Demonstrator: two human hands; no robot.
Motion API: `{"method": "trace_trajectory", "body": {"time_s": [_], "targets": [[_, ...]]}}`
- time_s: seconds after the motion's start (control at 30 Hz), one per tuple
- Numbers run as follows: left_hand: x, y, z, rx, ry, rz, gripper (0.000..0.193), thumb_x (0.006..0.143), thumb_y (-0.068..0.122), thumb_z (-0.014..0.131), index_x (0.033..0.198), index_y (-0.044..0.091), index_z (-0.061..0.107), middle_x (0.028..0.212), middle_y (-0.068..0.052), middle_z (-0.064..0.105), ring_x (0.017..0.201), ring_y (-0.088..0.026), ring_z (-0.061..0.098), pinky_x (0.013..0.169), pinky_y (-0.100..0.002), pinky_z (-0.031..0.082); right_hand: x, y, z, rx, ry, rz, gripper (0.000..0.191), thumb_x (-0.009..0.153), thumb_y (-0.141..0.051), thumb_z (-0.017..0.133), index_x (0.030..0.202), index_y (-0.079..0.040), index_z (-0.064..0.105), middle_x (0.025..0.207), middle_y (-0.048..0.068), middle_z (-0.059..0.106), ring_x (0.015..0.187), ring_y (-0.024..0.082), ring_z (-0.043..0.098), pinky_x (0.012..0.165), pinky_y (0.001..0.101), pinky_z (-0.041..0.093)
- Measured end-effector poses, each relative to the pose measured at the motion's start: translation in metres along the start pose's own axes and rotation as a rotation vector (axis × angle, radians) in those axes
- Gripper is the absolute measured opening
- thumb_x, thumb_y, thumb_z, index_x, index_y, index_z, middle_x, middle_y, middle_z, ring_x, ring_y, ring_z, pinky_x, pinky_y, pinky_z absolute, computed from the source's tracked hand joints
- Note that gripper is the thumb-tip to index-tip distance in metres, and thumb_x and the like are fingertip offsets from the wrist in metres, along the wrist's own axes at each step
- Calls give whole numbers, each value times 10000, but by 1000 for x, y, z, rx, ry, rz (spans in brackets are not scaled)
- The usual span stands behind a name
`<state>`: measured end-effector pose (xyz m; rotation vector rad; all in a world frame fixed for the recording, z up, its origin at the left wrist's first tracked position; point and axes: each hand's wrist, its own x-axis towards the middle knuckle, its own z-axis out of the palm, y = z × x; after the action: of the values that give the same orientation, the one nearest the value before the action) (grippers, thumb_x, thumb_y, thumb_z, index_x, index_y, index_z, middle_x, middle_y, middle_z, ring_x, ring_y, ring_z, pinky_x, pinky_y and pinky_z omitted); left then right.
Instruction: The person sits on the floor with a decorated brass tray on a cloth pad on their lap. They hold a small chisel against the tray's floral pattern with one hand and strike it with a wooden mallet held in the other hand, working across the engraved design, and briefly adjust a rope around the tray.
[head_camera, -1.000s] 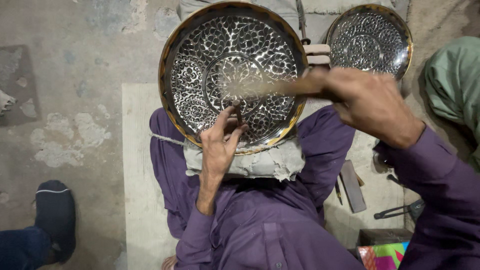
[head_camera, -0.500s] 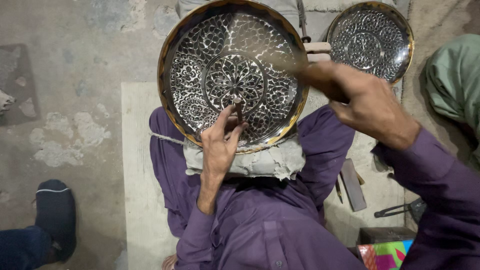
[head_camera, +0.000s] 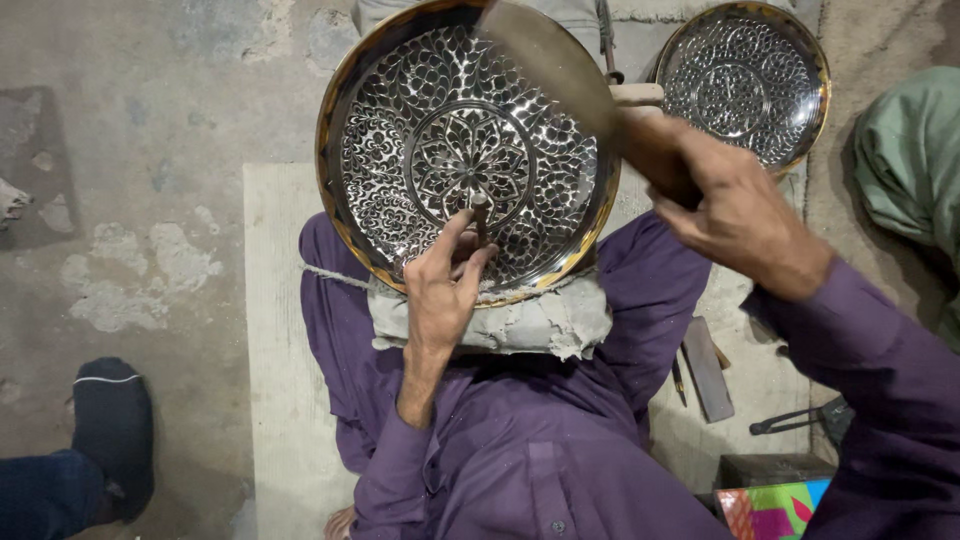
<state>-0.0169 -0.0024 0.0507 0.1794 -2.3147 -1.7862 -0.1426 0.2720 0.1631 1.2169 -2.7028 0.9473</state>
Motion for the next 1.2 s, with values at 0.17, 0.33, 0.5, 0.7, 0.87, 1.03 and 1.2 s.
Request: {"method": "trace_trajectory", "body": {"time_s": [0.17,0.33,0.5,0.7,0.87,1.03,1.2], "targets": [[0,4,-1,48,6,17,413,949,16,692,1355,42,617,986,-126,790,888,-188,798,749,-304,674,5,-9,-2,-516,-182,190,522,949,-60,617,1456,-180,591,1098,32,733,758,168,691,634,327,599],[1,3,0,48,30,15,424,936,27,723,1345,38,613,1009,-143,771,907,-199,789,757,-307,683,3,-5,0,-432,-181,126,494,953,-59,625,1424,-210,618,1027,25,733,808,191,697,674,358,594],[-1,0,1,71,23,36,436,948,18,697,1373,45,603,1023,-132,781,927,-199,796,791,-307,685,3,3,10,-102,50,7,536,922,-52,610,1449,-41,516,1171,99,662,930,198,674,820,327,579],[-1,-1,-1,99,-1,29,431,952,25,697,1373,66,616,1016,-122,797,917,-194,803,805,-312,682,6,3,6,-373,-125,167,465,974,3,598,1419,-123,638,1070,68,738,717,171,653,563,307,537],[1,1,0,123,24,47,458,919,64,760,1357,57,626,999,-144,773,890,-205,786,763,-312,674,4,5,10,-423,-122,-18,527,898,-21,592,1408,-151,608,1086,50,701,866,179,652,695,305,520],[0,3,-1,124,25,32,441,925,54,746,1350,56,630,986,-140,776,885,-199,789,763,-307,674,0,12,22,-245,-79,43,540,916,-34,573,1452,-104,570,1109,54,678,840,131,634,717,257,515],[2,4,-1,112,12,76,437,932,48,727,1356,57,624,1001,-134,782,916,-196,791,791,-308,677,0,22,24,-399,-175,208,503,923,-8,573,1403,-141,643,921,8,701,597,143,562,461,306,444]]}}
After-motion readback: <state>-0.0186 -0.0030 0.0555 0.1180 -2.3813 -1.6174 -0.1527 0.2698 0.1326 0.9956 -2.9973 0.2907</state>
